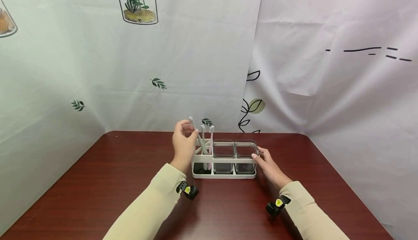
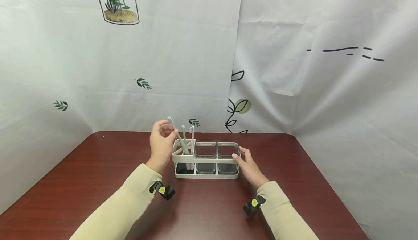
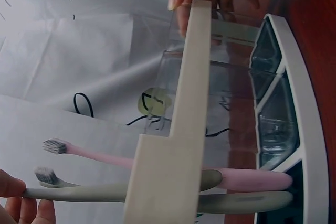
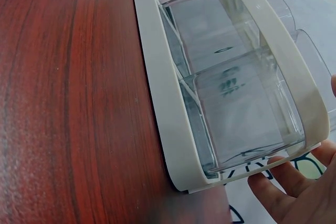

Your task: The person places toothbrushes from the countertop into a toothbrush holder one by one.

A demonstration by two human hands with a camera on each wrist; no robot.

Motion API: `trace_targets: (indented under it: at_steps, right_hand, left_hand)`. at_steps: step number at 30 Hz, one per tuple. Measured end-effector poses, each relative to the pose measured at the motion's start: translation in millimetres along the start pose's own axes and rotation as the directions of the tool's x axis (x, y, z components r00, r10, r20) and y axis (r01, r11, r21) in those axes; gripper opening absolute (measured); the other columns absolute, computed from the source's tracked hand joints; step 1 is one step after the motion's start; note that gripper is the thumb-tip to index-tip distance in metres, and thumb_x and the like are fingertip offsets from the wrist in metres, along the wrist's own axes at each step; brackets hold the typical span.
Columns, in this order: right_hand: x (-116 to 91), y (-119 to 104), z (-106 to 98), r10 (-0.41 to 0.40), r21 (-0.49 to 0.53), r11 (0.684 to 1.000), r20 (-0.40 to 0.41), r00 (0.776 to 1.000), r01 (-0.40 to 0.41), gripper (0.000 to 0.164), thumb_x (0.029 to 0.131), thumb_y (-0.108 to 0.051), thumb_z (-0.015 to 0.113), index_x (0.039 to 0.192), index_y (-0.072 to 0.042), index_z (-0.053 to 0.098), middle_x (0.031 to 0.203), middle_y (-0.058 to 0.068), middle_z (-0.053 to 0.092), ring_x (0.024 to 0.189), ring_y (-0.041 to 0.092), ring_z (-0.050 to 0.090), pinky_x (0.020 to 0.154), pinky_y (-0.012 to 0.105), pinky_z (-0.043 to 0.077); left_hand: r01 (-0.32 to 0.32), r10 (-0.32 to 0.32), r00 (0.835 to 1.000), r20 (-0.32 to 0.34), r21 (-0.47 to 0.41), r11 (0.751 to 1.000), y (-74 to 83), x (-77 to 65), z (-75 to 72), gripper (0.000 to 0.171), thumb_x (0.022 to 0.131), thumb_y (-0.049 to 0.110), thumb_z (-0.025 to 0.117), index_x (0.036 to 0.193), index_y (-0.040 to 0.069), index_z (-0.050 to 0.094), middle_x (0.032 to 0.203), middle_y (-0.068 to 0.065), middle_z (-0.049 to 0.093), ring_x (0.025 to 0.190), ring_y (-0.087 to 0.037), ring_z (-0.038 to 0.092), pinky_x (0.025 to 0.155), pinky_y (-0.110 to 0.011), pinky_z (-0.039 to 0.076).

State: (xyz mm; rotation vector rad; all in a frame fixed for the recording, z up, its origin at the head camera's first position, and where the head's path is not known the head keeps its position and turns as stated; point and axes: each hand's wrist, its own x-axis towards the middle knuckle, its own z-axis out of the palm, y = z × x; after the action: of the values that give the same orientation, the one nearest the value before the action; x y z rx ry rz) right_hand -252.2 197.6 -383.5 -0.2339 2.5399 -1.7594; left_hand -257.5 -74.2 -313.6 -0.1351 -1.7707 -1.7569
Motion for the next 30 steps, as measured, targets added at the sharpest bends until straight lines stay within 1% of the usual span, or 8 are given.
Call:
trace_targets:
  at_steps: [5,8,15,18,22,27,30]
  right_hand:
    - [-0.5,-0.7,0.0,0.004,-0.005,1.0,0.002,1.0,-0.004,0.059,0.103,-0.031,0.044,0.148,-0.004,0.018,0.149,0.026,0.023,0.139,0.04,0.024,0.113,0.058,0.018]
    - [-1.1,-1.1,0.2,0.005,-0.011,1.0,0.006,1.0,-0.005,0.059,0.103,-0.032,0.044,0.148,-0.004,0.018,0.149,0.026,0.023,0.139,0.04,0.024,0.113,0.059,0.018]
    - [-0.2,-1.3,1.0,-0.018,0.009,1.0,0.002,1.0,0.018,0.058,0.103,-0.027,0.043,0.148,-0.001,0.016,0.149,0.027,0.022,0.139,0.039,0.022,0.112,0.057,0.019]
    - [-0.2,-2.0,1.7,-0.021,0.013,1.0,0.005,1.0,0.021,0.06,0.103,-0.028,0.043,0.148,-0.001,0.015,0.149,0.027,0.022,0.139,0.039,0.022,0.112,0.057,0.019]
    - [-0.2,-2.1,2.0,-0.016,0.013,1.0,0.004,1.0,0.016,0.061,0.103,-0.028,0.044,0.149,-0.001,0.015,0.149,0.027,0.022,0.138,0.038,0.022,0.112,0.057,0.019]
    - [-0.2,-1.4,2.3,-0.018,0.011,1.0,-0.004,1.0,0.018,0.06,0.103,-0.029,0.044,0.149,-0.001,0.016,0.148,0.027,0.023,0.138,0.038,0.024,0.112,0.056,0.02]
    - [-0.1,-0.8,2.4,-0.025,0.013,1.0,-0.004,1.0,0.025,0.06,0.103,-0.028,0.044,0.148,-0.001,0.016,0.148,0.027,0.023,0.138,0.039,0.024,0.111,0.056,0.021]
  left_hand:
    - [-0.003,0.003,1.0,0.007,0.013,1.0,-3.8,-2.8,1.2,0.031,0.086,-0.009,0.062,0.115,-0.001,0.053,0.095,-0.017,0.058,0.084,-0.017,0.055,0.072,-0.019,0.046]
    - [0.002,-0.002,1.0,0.015,0.028,1.0,-6.1,-5.3,2.2,0.031,0.086,-0.009,0.061,0.114,0.0,0.053,0.095,-0.017,0.058,0.083,-0.017,0.055,0.069,-0.019,0.046]
    - [0.031,-0.033,0.998,0.049,0.041,0.999,-14.0,-12.2,4.2,0.029,0.085,-0.01,0.061,0.112,-0.001,0.053,0.093,-0.012,0.055,0.081,-0.016,0.053,0.054,-0.02,0.046]
    - [0.026,-0.028,0.998,0.052,0.049,0.998,-16.2,-14.4,4.6,0.03,0.085,-0.01,0.061,0.112,-0.003,0.053,0.092,-0.013,0.055,0.082,-0.016,0.052,0.055,-0.02,0.044]
    - [0.019,-0.022,0.999,0.047,0.067,0.998,-20.1,-16.0,4.9,0.029,0.084,-0.01,0.062,0.11,-0.003,0.054,0.092,-0.014,0.056,0.085,-0.02,0.054,0.063,-0.02,0.043]
    - [0.009,-0.013,0.999,0.052,0.087,0.996,-25.1,-18.8,4.8,0.027,0.084,-0.01,0.063,0.108,0.0,0.055,0.091,-0.014,0.057,0.086,-0.023,0.056,0.07,-0.027,0.046]
    - [-0.005,0.0,0.999,0.053,0.093,0.996,-26.9,-20.8,4.9,0.026,0.083,-0.011,0.063,0.106,0.0,0.055,0.09,-0.014,0.057,0.085,-0.023,0.057,0.072,-0.03,0.047]
